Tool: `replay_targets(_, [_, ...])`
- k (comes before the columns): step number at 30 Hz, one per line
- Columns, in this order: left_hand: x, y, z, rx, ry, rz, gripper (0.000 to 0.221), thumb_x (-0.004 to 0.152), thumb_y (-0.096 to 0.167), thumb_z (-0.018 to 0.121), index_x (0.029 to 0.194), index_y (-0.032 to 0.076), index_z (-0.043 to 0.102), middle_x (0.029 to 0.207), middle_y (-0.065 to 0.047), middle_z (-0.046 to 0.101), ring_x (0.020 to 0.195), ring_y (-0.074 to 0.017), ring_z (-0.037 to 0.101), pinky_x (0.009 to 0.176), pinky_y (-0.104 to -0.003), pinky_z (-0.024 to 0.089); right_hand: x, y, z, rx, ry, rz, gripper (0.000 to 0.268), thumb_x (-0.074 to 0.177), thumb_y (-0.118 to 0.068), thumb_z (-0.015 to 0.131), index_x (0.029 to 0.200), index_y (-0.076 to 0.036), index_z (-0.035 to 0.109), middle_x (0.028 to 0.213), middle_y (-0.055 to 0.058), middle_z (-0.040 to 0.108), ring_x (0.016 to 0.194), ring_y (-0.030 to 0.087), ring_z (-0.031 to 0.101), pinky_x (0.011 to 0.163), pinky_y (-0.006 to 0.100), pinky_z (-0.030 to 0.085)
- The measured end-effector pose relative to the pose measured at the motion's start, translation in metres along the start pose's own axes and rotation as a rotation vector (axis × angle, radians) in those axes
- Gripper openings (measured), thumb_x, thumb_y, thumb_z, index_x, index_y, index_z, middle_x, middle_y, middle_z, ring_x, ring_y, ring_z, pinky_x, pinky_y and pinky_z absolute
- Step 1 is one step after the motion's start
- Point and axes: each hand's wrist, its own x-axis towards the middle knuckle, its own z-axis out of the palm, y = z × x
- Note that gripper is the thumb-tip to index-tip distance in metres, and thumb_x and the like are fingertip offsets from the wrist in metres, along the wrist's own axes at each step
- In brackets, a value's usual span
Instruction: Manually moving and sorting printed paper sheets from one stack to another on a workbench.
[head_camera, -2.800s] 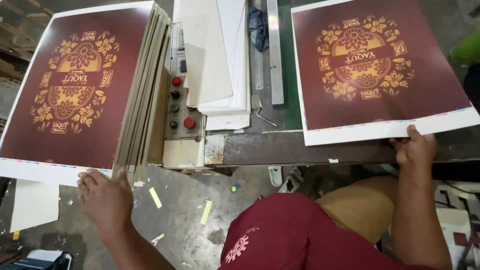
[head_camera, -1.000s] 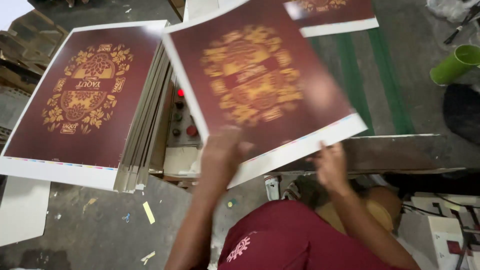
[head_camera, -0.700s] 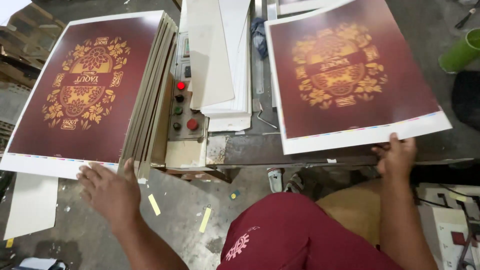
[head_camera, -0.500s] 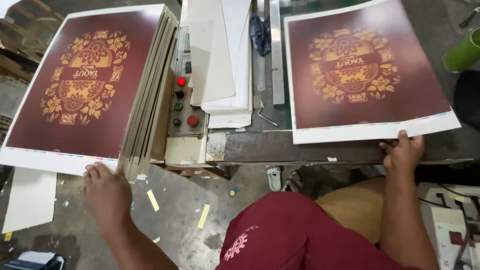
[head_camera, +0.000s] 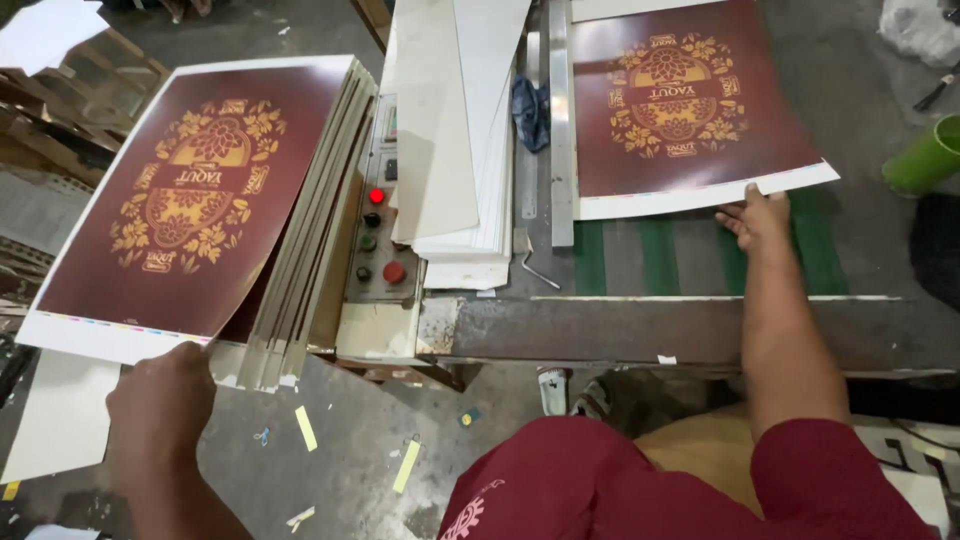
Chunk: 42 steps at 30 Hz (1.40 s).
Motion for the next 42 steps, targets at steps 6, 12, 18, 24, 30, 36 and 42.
replay_targets(6, [-0.001, -0.015, 0.027, 0.137, 0.373, -0.069, 0.038, 0.113, 0.044, 0.063, 0.089, 0.017, 0.074, 0.075, -0.012, 0.072, 0.07, -0.0346, 0.071, 0.067, -0.046, 0.053, -0.044, -0.004, 0.002, 0.044, 0.056, 0.036, 0.054, 0.113, -0.029, 0.052, 0.158, -0.009, 0.027, 0.117, 0.013, 0.071, 0.094, 0.026, 0.073, 0.072, 0.041, 0.06])
replay_targets(12, [-0.004, 0.009, -0.036, 0.057, 0.503, -0.097, 0.038, 0.102, 0.046, 0.08, 0.085, 0.013, 0.075, 0.068, -0.011, 0.068, 0.066, -0.0346, 0.066, 0.059, -0.045, 0.049, -0.17, 0.025, 0.019, 0.021, 0.005, 0.052, 0.064, 0.106, -0.016, 0.057, 0.163, -0.008, 0.029, 0.116, 0.015, 0.072, 0.093, 0.022, 0.072, 0.072, 0.036, 0.058])
replay_targets(18, [0.004, 0.004, -0.033, -0.375, 0.431, 0.065, 0.027, 0.104, 0.022, 0.079, 0.088, 0.002, 0.073, 0.071, -0.013, 0.063, 0.063, -0.0318, 0.061, 0.059, -0.04, 0.047, -0.264, 0.026, 0.081, -0.066, -0.203, 0.111, 0.053, 0.102, -0.02, 0.061, 0.152, -0.008, 0.046, 0.116, 0.014, 0.073, 0.094, 0.021, 0.07, 0.071, 0.033, 0.055])
replay_targets(24, [-0.028, 0.162, -0.032, -0.827, 0.646, 0.675, 0.005, 0.098, 0.003, 0.072, 0.101, 0.007, 0.07, 0.087, -0.01, 0.07, 0.079, -0.0208, 0.07, 0.07, -0.034, 0.055, -0.353, -0.018, 0.192, -0.36, -0.569, 0.029, 0.046, 0.099, -0.023, 0.062, 0.143, -0.009, 0.058, 0.118, 0.012, 0.076, 0.099, 0.021, 0.073, 0.078, 0.034, 0.061])
replay_targets(30, [-0.092, 0.315, -0.028, -0.893, 0.6, 0.922, 0.028, 0.076, 0.011, 0.076, 0.102, 0.007, 0.068, 0.098, -0.014, 0.068, 0.073, -0.0288, 0.068, 0.06, -0.041, 0.053, -0.383, 0.007, 0.22, -0.472, -0.996, -0.555, 0.065, 0.095, -0.019, 0.071, 0.15, -0.003, 0.041, 0.135, 0.021, 0.059, 0.12, 0.03, 0.057, 0.098, 0.042, 0.051])
replay_targets(36, [-0.098, 0.33, -0.029, -0.906, 0.439, 1.02, 0.034, 0.085, 0.021, 0.079, 0.111, 0.001, 0.069, 0.114, -0.021, 0.071, 0.094, -0.0358, 0.071, 0.081, -0.044, 0.058, -0.335, 0.04, 0.153, -0.314, -0.362, -0.221, 0.031, 0.107, -0.018, 0.06, 0.134, -0.005, 0.053, 0.107, 0.011, 0.061, 0.088, 0.019, 0.06, 0.075, 0.037, 0.061])
replay_targets(42, [-0.046, 0.217, -0.02, -0.685, 0.5, 0.657, 0.022, 0.088, 0.014, 0.078, 0.109, 0.013, 0.073, 0.12, -0.012, 0.074, 0.116, -0.0327, 0.071, 0.099, -0.046, 0.055, -0.297, -0.004, 0.054, 0.168, -0.016, -0.187, 0.031, 0.11, -0.012, 0.056, 0.14, -0.008, 0.049, 0.109, 0.006, 0.066, 0.082, 0.014, 0.068, 0.059, 0.029, 0.06])
